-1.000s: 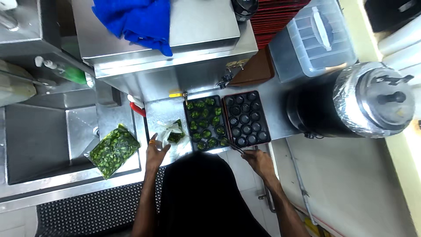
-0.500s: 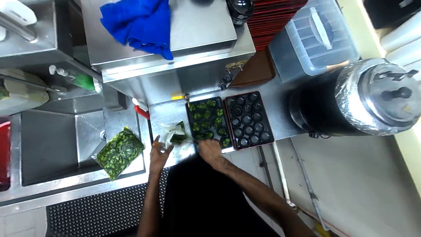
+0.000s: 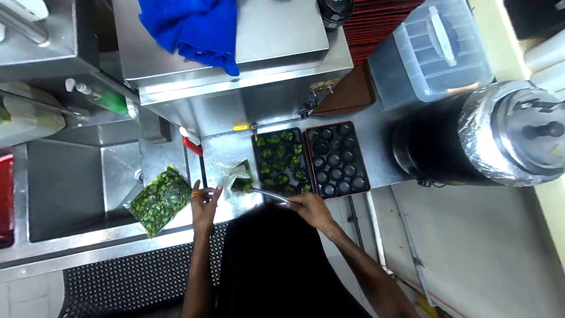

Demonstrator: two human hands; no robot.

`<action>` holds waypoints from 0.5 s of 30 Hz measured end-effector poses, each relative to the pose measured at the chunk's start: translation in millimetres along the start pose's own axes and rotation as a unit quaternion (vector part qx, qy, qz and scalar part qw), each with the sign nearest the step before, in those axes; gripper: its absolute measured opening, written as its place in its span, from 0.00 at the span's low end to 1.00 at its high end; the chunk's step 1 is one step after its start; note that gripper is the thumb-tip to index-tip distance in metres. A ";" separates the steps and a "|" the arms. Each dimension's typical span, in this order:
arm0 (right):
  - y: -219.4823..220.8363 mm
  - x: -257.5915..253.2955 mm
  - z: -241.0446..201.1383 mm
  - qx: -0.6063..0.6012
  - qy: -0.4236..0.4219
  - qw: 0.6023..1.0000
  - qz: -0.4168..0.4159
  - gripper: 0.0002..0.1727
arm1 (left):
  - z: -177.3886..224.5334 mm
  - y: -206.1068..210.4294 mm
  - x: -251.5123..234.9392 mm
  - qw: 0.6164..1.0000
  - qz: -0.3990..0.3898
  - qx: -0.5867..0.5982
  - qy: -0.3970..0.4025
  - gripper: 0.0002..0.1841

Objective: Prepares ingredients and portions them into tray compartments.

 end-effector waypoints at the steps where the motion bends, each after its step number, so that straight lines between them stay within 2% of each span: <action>1: -4.2 8.9 11.0 -0.018 0.003 1.000 0.008 0.15 | 1.1 -0.2 -1.9 1.000 0.001 0.001 0.003 0.49; 4: -18.2 38.7 53.4 -0.046 0.047 0.997 0.043 0.14 | 2.7 -0.9 -8.2 1.000 0.003 0.021 0.014 0.48; 9: -31.0 79.3 127.6 -0.010 0.177 0.980 0.087 0.13 | 12.9 -4.3 -11.3 0.997 0.016 0.065 0.033 0.45; 15: -27.1 83.2 159.1 0.018 0.256 0.963 0.081 0.15 | 43.7 -11.4 -8.8 0.994 0.047 0.069 0.070 0.38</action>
Point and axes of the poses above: each hand's wrist, its own x-axis away from the middle knuckle, its own y-axis out of the palm, z = x × y, the point moved 10 cm from there along -x, towards the middle knuckle, and after that the axes turned 13 degrees about -z, right-handed, at the moved point
